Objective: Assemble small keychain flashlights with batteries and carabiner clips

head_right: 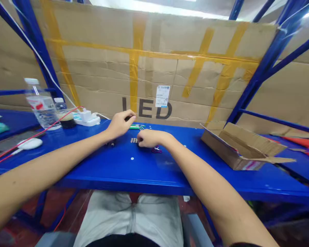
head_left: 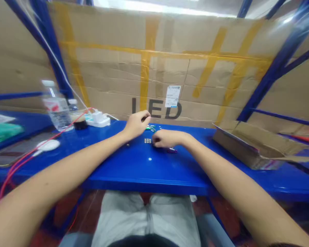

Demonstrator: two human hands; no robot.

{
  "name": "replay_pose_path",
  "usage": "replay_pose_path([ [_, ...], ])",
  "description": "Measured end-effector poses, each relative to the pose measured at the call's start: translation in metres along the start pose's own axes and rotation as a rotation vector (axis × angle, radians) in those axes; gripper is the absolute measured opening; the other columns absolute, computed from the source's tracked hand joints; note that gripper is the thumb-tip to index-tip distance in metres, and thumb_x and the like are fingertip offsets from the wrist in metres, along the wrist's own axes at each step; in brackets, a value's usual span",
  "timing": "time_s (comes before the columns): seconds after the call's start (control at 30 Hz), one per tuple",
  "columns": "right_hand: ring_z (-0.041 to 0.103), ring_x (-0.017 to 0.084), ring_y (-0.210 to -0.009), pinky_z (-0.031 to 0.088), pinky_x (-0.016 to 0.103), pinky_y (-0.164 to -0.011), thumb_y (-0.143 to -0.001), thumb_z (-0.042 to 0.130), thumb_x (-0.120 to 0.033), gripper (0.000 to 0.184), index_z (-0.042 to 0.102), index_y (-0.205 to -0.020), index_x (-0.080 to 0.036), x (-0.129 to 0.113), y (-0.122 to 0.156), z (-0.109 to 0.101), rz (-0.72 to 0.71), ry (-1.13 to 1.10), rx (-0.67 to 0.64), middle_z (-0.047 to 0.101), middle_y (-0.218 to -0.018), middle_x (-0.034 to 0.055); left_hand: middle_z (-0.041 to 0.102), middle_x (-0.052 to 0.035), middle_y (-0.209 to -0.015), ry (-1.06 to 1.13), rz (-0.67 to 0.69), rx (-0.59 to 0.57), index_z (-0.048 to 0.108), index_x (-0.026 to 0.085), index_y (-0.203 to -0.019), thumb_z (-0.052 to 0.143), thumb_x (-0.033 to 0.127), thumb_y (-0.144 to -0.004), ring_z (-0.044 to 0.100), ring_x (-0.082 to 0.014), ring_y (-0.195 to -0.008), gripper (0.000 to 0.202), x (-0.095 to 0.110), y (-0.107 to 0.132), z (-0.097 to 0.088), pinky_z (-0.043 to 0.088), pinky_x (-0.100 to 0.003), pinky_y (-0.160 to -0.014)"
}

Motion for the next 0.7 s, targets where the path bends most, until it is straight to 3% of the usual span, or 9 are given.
replay_pose_path([
  [0.2,0.065,0.012,-0.059,0.047,0.021,-0.049,-0.095,0.049,-0.014,0.009,0.049,-0.087,-0.017,0.027,0.002,-0.021,0.076,-0.594,0.264,0.068,-0.073,0.0039,0.073,-0.0063,-0.096,-0.004,0.005,0.025,0.067,0.017,-0.097,0.050,0.023,-0.093,0.065,-0.0190,-0.091,0.018,-0.004,-0.005,0.000,0.048,-0.030,-0.084],
  [0.33,0.062,0.011,-0.053,0.053,0.023,-0.050,-0.093,0.061,-0.019,0.015,0.052,-0.082,-0.016,0.055,0.006,-0.035,0.048,-0.861,0.427,0.066,-0.065,0.0024,0.072,-0.0098,-0.104,-0.015,-0.002,0.017,0.068,0.015,-0.103,0.048,0.019,-0.093,0.065,-0.0211,-0.098,0.022,-0.008,-0.008,0.002,0.048,-0.034,-0.091],
  [0.43,0.060,0.009,-0.049,0.051,0.021,-0.046,-0.092,0.066,-0.024,0.020,0.054,-0.078,-0.015,0.069,0.006,-0.036,0.062,-0.918,0.467,0.065,-0.061,0.0017,0.072,-0.0102,-0.104,0.005,-0.019,-0.043,0.068,0.014,-0.102,0.049,0.018,-0.092,0.065,-0.0216,-0.098,0.022,-0.008,-0.006,0.009,0.047,-0.035,-0.091],
  [0.5,0.059,0.010,-0.046,0.047,0.020,-0.040,-0.090,0.067,-0.021,0.016,0.053,-0.085,-0.016,0.073,0.005,-0.034,0.092,-0.912,0.497,0.063,-0.058,-0.0010,0.072,-0.0092,-0.100,0.040,-0.050,-0.077,0.068,0.015,-0.100,0.048,0.018,-0.092,0.065,-0.0213,-0.095,0.022,-0.008,-0.003,0.014,0.047,-0.034,-0.088],
  [0.6,0.057,0.011,-0.044,0.041,0.019,-0.035,-0.089,0.065,-0.012,0.021,0.046,-0.094,-0.020,0.073,0.004,-0.036,0.100,-0.923,0.585,0.062,-0.058,-0.0046,0.072,-0.0063,-0.093,0.134,-0.128,-0.088,0.068,0.016,-0.096,0.053,0.025,-0.091,0.064,-0.0201,-0.088,0.019,-0.011,0.001,0.017,0.046,-0.032,-0.081],
  [0.7,0.057,0.010,-0.045,0.040,0.018,-0.035,-0.088,0.064,-0.012,0.021,0.045,-0.089,-0.021,0.068,0.004,-0.039,0.053,-0.942,0.644,0.063,-0.060,-0.0033,0.069,-0.0033,-0.083,0.230,-0.175,-0.122,0.066,0.015,-0.087,0.060,0.034,-0.087,0.060,-0.0175,-0.079,0.020,-0.013,0.002,0.023,0.043,-0.029,-0.073],
])
Point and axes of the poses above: each hand's wrist, its own y-axis away from the middle knuckle, its own z-axis out of the palm, x = y × z, the point moved 9 cm from there along -y, towards the middle knuckle
